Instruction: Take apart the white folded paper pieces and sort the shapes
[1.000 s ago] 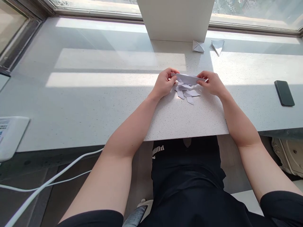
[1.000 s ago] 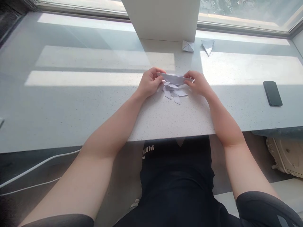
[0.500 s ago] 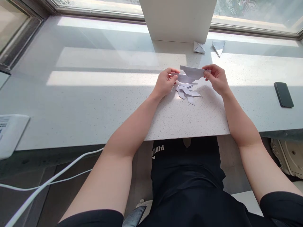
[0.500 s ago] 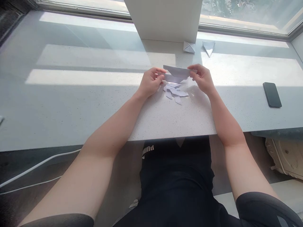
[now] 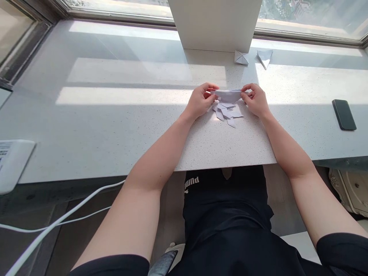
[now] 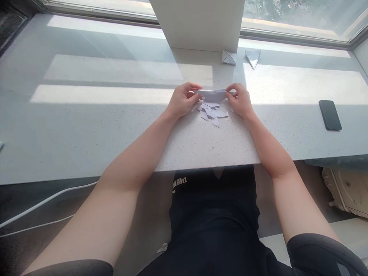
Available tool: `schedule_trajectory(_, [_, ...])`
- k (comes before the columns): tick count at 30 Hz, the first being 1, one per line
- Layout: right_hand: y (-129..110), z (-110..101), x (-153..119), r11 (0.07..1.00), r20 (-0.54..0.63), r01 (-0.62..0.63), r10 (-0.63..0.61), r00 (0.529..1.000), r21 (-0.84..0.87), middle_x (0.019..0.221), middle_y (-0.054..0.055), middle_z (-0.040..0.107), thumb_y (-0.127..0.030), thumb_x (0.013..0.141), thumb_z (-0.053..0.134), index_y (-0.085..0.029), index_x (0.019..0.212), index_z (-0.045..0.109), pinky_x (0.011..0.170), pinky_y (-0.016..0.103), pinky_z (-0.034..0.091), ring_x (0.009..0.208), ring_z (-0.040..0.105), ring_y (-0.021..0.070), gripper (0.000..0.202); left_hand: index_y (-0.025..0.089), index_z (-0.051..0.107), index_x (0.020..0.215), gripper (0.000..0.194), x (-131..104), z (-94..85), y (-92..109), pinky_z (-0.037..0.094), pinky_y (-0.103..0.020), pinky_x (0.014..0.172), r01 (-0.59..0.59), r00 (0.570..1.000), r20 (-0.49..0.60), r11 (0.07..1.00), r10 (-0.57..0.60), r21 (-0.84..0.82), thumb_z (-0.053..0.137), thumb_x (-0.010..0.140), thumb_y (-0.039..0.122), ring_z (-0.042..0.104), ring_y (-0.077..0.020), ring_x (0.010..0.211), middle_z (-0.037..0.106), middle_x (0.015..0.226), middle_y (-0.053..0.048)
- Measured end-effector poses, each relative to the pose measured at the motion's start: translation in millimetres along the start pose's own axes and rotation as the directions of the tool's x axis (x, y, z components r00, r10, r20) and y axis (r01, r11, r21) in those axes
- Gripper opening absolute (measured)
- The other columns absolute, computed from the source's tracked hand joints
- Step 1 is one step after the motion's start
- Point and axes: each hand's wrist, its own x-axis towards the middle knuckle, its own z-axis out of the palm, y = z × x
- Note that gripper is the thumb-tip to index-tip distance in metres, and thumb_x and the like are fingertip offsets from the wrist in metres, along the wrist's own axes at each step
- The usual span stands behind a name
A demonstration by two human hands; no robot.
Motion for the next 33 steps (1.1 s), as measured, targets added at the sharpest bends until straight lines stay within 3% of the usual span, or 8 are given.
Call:
schedule_trajectory(5, [-17.1,-3.3,-5.3,0.993,0.075,-0.023,0.031,0.997,-0.115,0.139,0.012,0.083,-0.043,0.111,0.085,-0.035,0.143,0.083,0.096,0.057,0.078,0.111,0.083,0.0336,0.033,0.029,0.081,0.115,0.020,-1.7,1.4,2.5,0.073,-0.031,0.076,-0.030,0.999,0.034,1.000,0.030,-0.005,0.080,0.107,0.011,0.089,-0.0200,0.092,0.090,0.111,-0.005])
schedule_trajectory(8, [-23.0,-5.4,-7.2,0.994,0.060,-0.016,0.022,0.998,-0.105,0.135,0.012,0.085,-0.046,0.113,0.083,-0.037,0.153,0.082,0.101,0.061,0.078,0.117,0.082,0.0370,0.041,0.029,0.081,0.116,0.017,-4.3,0.7,5.2,0.074,-0.031,0.077,-0.052,0.998,0.043,0.998,0.053,-0.017,0.079,0.109,0.014,0.089,-0.0203,0.093,0.090,0.108,-0.005])
schedule_trajectory(13, [-23.2,-8.4,-7.5,0.995,0.000,0.017,-0.017,1.000,-0.098,0.144,0.013,0.084,-0.044,0.114,0.082,-0.039,0.163,0.078,0.107,0.067,0.076,0.122,0.081,0.0398,0.049,0.029,0.084,0.127,0.023,-10.6,-3.8,13.7,0.078,-0.036,0.091,-0.076,0.995,0.063,0.996,0.073,0.041,0.086,0.107,0.018,0.089,-0.0246,0.110,0.093,0.133,-0.010])
schedule_trajectory(17, [-18.9,-7.1,-6.0,0.990,0.024,0.042,-0.039,0.999,-0.136,0.147,0.014,0.081,-0.047,0.114,0.084,-0.038,0.161,0.078,0.106,0.066,0.076,0.126,0.081,0.0406,0.048,0.029,0.085,0.132,0.023,-10.8,-5.8,14.3,0.079,-0.040,0.102,-0.106,0.994,0.043,0.989,0.102,0.104,0.089,0.110,0.025,0.088,-0.0289,0.126,0.092,0.141,-0.012])
schedule_trajectory(22, [-17.7,-2.9,-4.4,0.983,0.053,0.064,-0.055,0.997,-0.172,0.144,0.013,0.083,-0.049,0.111,0.087,-0.038,0.157,0.080,0.104,0.063,0.077,0.125,0.081,0.0395,0.048,0.028,0.088,0.124,0.007,-4.9,-3.7,3.0,0.079,-0.040,0.106,-0.151,0.988,-0.014,0.970,0.157,0.192,0.083,0.119,0.028,0.089,-0.0261,0.118,0.095,0.128,-0.009])
schedule_trajectory(27, [-18.5,-2.2,-2.4,0.986,0.014,0.058,-0.056,0.998,-0.159,0.142,0.013,0.082,-0.050,0.112,0.085,-0.037,0.149,0.086,0.103,0.061,0.076,0.123,0.082,0.0379,0.039,0.029,0.091,0.124,0.008,-3.0,-0.5,-5.7,0.080,-0.041,0.106,-0.158,0.982,-0.073,0.971,0.174,0.179,0.084,0.120,0.030,0.089,-0.0261,0.118,0.096,0.130,-0.010])
schedule_trajectory(33, [-14.1,-1.2,-0.1,0.989,-0.050,0.067,-0.074,0.996,-0.134,0.135,0.012,0.081,-0.051,0.113,0.082,-0.037,0.139,0.093,0.104,0.060,0.075,0.124,0.082,0.0372,0.031,0.029,0.091,0.126,0.016,-0.4,2.6,-9.7,0.081,-0.043,0.107,-0.148,0.980,-0.111,0.975,0.167,0.164,0.090,0.119,0.044,0.087,-0.0278,0.124,0.092,0.129,-0.011])
